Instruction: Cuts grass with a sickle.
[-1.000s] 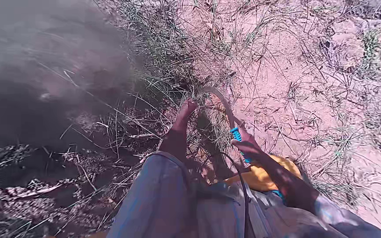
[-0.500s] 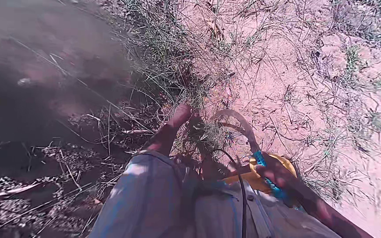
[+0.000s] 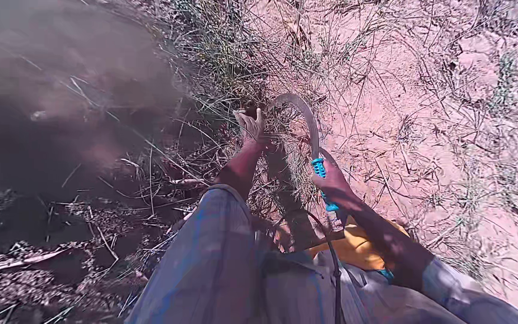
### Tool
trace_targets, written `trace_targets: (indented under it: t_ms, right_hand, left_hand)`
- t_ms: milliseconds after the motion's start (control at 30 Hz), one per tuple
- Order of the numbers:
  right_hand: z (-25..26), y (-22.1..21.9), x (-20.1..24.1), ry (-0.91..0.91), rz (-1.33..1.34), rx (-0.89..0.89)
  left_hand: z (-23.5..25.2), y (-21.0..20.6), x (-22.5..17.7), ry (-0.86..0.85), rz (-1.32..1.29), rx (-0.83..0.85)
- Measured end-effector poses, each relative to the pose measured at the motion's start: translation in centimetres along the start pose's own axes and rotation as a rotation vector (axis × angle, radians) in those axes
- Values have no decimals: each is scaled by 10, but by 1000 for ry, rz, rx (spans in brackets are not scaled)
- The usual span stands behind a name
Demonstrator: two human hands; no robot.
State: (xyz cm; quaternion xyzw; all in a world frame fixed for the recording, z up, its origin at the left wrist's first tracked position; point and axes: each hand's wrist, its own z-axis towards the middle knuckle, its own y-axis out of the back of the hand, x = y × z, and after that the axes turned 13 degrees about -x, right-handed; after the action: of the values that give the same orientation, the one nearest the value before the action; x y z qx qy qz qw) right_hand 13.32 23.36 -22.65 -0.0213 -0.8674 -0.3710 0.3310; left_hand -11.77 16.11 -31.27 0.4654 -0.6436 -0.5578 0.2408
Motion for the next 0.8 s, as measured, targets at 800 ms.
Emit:
trace_targets:
  t_ms: [800]
  right_hand:
    - [-102,38,-75,24,242,-110]
  left_hand:
    - [-95,-4,90,-55,-77,13]
